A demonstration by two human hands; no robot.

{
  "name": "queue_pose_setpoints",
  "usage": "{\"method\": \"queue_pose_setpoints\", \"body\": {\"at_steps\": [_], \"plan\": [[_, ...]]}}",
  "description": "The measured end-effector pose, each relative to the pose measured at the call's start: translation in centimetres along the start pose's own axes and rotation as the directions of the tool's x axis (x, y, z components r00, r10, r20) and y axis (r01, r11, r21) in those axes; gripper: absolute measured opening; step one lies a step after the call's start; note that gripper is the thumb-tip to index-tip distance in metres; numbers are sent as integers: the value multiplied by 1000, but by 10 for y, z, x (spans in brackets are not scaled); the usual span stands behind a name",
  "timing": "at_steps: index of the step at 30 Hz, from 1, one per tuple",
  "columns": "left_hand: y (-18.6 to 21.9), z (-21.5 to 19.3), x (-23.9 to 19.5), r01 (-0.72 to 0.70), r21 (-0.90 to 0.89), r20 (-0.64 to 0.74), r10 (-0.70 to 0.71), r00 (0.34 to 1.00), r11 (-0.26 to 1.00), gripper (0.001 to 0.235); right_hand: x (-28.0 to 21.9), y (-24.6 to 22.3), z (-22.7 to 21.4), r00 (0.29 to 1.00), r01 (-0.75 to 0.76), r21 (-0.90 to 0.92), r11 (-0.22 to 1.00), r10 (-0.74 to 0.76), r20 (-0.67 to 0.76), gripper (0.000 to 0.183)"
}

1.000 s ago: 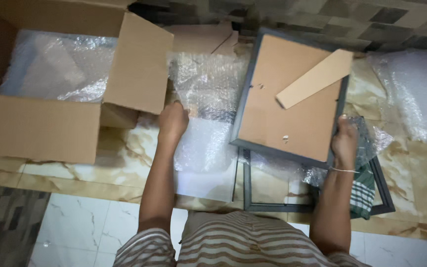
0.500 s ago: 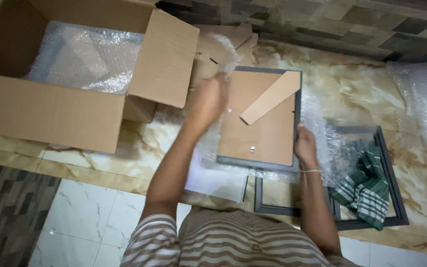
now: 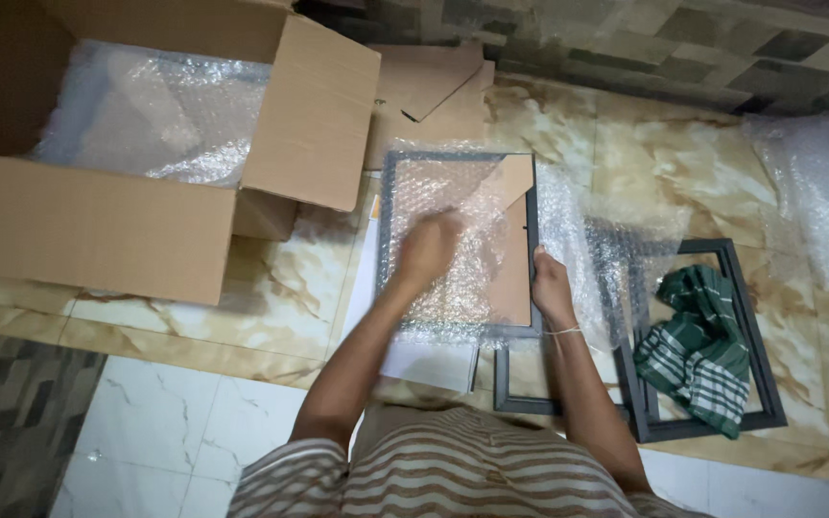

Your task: The person wraps a picture frame in bubble wrap, secures it, and places it inside a cardboard box along with other frames.

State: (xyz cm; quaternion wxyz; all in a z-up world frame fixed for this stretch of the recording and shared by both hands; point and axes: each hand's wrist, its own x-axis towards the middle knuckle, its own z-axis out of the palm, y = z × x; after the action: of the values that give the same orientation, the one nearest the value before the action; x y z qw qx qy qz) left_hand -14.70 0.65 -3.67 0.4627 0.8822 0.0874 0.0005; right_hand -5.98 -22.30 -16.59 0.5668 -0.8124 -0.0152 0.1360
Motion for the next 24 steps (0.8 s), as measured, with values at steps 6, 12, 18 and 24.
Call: {"method": "queue_pose_setpoints", "body": {"at_steps": [6, 12, 18, 24], "plan": [[-60, -33, -15, 349, -80, -295, -357, 886, 934, 49, 1, 0, 1, 1000, -3, -68, 998, 5, 19, 41], [-99, -29, 5, 510, -110, -113, -520, 846, 853, 62, -13, -35, -3, 995, 96, -344, 934, -75, 73, 45], [-120, -23, 14, 449, -214, -150, -483, 863, 868, 59, -33, -77, -5, 986, 166, -391, 905, -145, 82, 42], [-16, -50, -13, 358, -617, -114, -529, 841, 701, 83, -28, -78, -4, 966, 255, -317, 914, -228, 119, 38]]}}
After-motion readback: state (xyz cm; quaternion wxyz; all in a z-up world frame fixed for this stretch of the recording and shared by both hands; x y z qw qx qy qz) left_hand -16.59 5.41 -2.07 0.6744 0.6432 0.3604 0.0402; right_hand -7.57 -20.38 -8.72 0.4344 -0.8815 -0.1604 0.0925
